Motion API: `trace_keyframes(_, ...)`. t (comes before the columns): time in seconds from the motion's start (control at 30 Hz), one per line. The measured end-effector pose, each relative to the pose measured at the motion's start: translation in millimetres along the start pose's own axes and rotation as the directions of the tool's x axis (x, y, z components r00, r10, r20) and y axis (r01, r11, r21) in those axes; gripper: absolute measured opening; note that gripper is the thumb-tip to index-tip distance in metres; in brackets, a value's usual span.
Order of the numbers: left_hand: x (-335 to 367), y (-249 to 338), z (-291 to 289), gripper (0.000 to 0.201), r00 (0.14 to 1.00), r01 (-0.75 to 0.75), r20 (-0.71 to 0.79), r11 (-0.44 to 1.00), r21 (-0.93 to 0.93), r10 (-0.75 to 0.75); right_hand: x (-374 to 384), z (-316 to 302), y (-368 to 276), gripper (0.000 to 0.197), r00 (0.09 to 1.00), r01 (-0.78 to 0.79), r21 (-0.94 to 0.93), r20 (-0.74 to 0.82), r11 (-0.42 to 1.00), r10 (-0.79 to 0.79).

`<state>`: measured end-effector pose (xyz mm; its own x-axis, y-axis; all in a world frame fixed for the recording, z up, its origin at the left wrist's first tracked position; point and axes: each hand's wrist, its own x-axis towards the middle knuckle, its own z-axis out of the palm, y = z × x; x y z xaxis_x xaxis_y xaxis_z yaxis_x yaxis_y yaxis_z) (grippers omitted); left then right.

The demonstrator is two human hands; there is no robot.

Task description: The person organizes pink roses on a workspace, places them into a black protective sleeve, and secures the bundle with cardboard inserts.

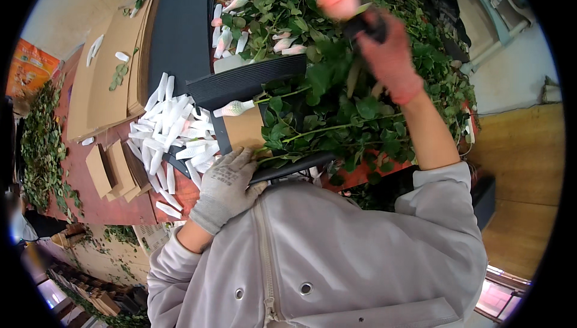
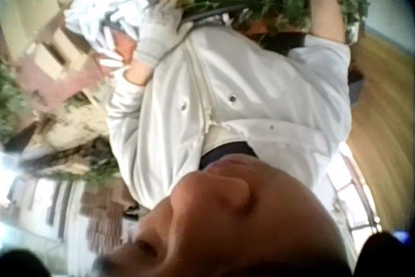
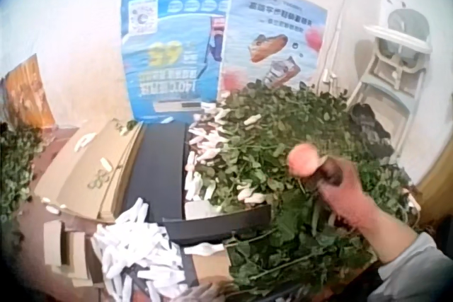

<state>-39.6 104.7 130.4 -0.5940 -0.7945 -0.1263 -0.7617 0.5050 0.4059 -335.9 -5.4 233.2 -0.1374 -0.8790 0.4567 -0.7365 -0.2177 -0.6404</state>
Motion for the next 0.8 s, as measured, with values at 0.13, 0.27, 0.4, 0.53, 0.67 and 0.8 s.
trace_keyframes(0.13, 0.5, -1.8, 3.4, 0.049, 0.999, -0.025, -0.033, 1.0, -0.015, 0.024, 5.0, -25.6, -17.3, 0.041, 0.997, 0.072, 0.073, -0.007, 0.995, -0.072)
trace_keyframes(0.27, -1.6, -2.1, -0.4, 0.049, 1.0, -0.018, -0.011, 1.0, -0.024, 0.018, -58.6, 59.8, -50.1, 0.03, 0.561, 0.796, -0.214, 0.612, 0.566, -0.558)
trace_keyframes(0.4, -0.1, -1.0, 0.5, 0.05, 1.0, -0.028, -0.006, 1.0, -0.004, 0.028, -98.5, 125.6, -2.1, 0.023, 0.47, 0.73, -0.006, 0.73, 0.683, -0.496)
trace_keyframes(0.53, 0.0, -3.0, 3.4, 0.055, 0.999, -0.028, 0.016, 1.0, 0.01, 0.028, -93.4, 150.6, 1.0, 0.022, 0.41, 0.539, -0.081, 0.895, 0.839, -0.177)
trace_keyframes(0.67, -0.5, -5.0, 0.9, 0.059, 0.998, -0.013, 0.054, 1.0, -0.022, 0.015, -92.5, 149.2, 5.7, 0.028, 0.443, 0.402, -0.087, 0.89, 0.912, -0.111)
trace_keyframes(0.8, -2.0, -10.5, -3.3, 0.047, 0.995, -0.072, -0.082, 0.982, -0.176, 0.059, -95.9, 147.1, 8.4, 0.026, 0.448, 0.381, -0.03, 0.88, 0.924, -0.156)
